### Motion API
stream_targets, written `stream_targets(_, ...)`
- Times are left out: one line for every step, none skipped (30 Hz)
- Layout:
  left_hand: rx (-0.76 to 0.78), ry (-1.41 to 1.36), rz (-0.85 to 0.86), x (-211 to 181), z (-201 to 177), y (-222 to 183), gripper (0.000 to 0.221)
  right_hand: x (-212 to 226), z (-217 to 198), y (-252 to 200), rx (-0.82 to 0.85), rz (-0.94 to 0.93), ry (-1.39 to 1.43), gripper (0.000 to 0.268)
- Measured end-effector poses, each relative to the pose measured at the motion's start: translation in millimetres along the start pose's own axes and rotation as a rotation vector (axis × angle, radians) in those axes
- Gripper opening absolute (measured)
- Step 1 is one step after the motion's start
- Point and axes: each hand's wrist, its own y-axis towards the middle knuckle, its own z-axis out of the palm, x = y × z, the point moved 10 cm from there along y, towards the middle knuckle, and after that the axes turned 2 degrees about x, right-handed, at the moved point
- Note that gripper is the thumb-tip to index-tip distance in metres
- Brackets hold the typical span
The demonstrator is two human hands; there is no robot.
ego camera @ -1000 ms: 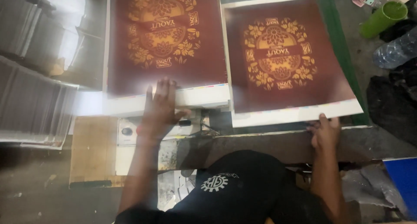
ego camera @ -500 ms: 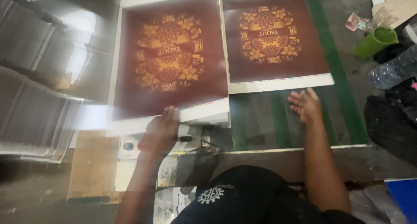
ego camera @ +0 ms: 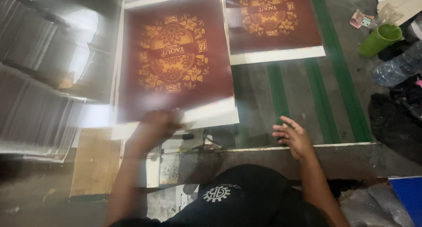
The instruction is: Inspecting printed paper sheets and placing them onto a conveyor belt for processing.
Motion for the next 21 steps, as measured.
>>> stream_targets(-0.004,0.003,0.003,0,-4,-1,0.025,8,9,-5,0.000,-0.006,0.002,0.051)
stream_targets(-0.118,-0.053,-0.040,6,-19,-4,0.019,17,20,-9,0.021,-0.020,-0.017,0.052)
stream_targets(-0.231,-0.109,-0.084,12,-33,-8,0.017,26,31,-14,0.043,-0.035,-0.036,0.052)
stream_targets(-0.233,-0.108,-0.081,5,-36,-7,0.017,36,42,-20,0.043,-0.038,-0.035,0.052)
stream_targets(-0.487,-0.078,-0.026,-7,-62,-15,0.021,46,55,-26,0.062,-0.034,-0.047,0.051)
stream_targets(-0.741,-0.045,0.032,-19,-86,-29,0.027,56,69,-31,0.082,-0.032,-0.059,0.050)
stream_targets(-0.744,-0.042,0.035,-36,-84,-26,0.027,61,79,-34,0.083,-0.037,-0.057,0.050)
stream_targets(-0.824,0.023,0.157,-68,-86,-30,0.030,73,90,-38,0.106,-0.117,-0.067,0.049)
stream_targets(-0.901,0.090,0.280,-99,-86,-36,0.033,84,101,-44,0.129,-0.198,-0.077,0.047)
stream_targets(-0.904,0.093,0.280,-115,-71,-31,0.033,84,106,-46,0.131,-0.201,-0.077,0.047)
stream_targets(-0.816,0.095,0.321,-134,-51,-19,0.037,90,118,-50,0.202,-0.271,-0.092,0.048)
stream_targets(-0.725,0.096,0.361,-153,-29,-9,0.043,94,129,-56,0.272,-0.337,-0.106,0.049)
stream_targets(-0.725,0.097,0.360,-162,-18,-6,0.043,88,129,-56,0.273,-0.338,-0.106,0.049)
stream_targets(-0.651,0.062,0.405,-175,-1,2,0.043,82,134,-57,0.352,-0.327,-0.009,0.042)
stream_targets(-0.576,0.028,0.449,-188,15,9,0.043,77,138,-58,0.430,-0.314,0.088,0.038)
stream_targets(-0.579,0.024,0.449,-191,17,10,0.043,87,143,-66,0.428,-0.315,0.084,0.038)
stream_targets(-0.480,-0.039,0.461,-193,25,15,0.043,96,132,-68,0.254,-0.296,0.108,0.035)
stream_targets(-0.379,-0.102,0.472,-197,35,20,0.044,103,120,-73,0.081,-0.273,0.132,0.034)
stream_targets(-0.382,-0.106,0.471,-187,37,20,0.044,92,100,-69,0.080,-0.273,0.127,0.034)
stream_targets(-0.351,-0.084,0.404,-172,43,23,0.046,88,71,-68,-0.011,-0.354,0.181,0.030)
stream_targets(-0.321,-0.063,0.336,-157,49,25,0.049,84,42,-68,-0.102,-0.435,0.235,0.025)
